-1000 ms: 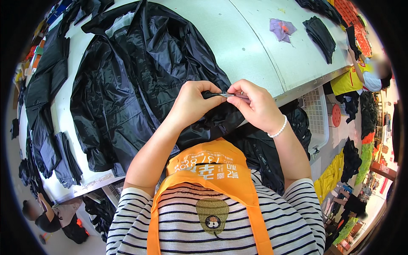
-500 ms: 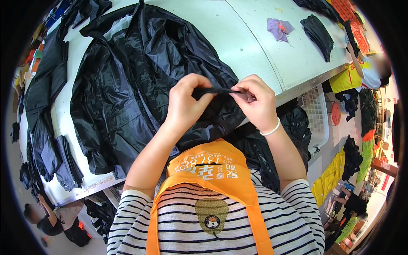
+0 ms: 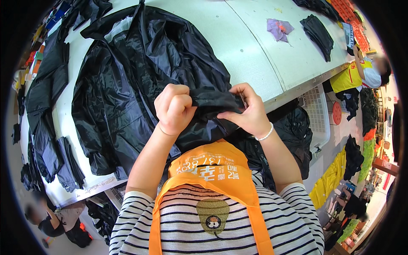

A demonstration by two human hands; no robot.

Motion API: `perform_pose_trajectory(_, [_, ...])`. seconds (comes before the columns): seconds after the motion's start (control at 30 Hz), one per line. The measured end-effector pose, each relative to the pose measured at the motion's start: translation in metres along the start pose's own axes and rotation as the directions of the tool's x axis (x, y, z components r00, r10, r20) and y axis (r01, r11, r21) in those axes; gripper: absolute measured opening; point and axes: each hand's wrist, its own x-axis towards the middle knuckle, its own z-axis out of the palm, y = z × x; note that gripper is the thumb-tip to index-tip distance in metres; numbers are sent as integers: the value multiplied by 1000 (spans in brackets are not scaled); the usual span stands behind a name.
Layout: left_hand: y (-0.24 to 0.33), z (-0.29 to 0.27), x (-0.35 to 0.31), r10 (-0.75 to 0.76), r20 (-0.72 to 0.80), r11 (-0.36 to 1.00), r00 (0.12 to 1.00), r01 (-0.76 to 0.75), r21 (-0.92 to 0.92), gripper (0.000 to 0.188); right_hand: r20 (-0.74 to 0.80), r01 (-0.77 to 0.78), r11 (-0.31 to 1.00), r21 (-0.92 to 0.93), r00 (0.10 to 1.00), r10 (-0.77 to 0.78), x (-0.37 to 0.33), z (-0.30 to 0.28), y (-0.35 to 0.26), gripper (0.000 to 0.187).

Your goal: The person folds a black jacket on a table, aligns the edges, and places it into a black plastic bag. The person then retrieves another black jacket from a basket and begins folding it in the same manner.

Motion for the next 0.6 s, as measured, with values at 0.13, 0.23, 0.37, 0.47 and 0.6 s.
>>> perform_pose_trajectory(0.13, [1,10,-1,-492,164,868,855,496,19,25,-226,110,954,-278,958,-176,4,7,8,34])
perform_pose_trajectory(0.23, [22,16,-14,-625,422,696,657,714,-81,55,-432,120,912,-392,852,-298,31,-1,15,24])
perform_pose_trajectory(0.37, [31,34,-18,-703,395,640,591,768,-9,49,-487,50,939,-340,844,-222,41,12,6,23])
perform_pose_trajectory(0.47, [-38,25,-11,-828,32,554,560,825,-111,16,-271,128,985,-118,950,-156,18,42,-21,27])
perform_pose_trajectory(0.6, [-45,31,-20,-589,-61,801,806,592,84,22,-36,147,970,-193,987,-156,-2,62,-16,28])
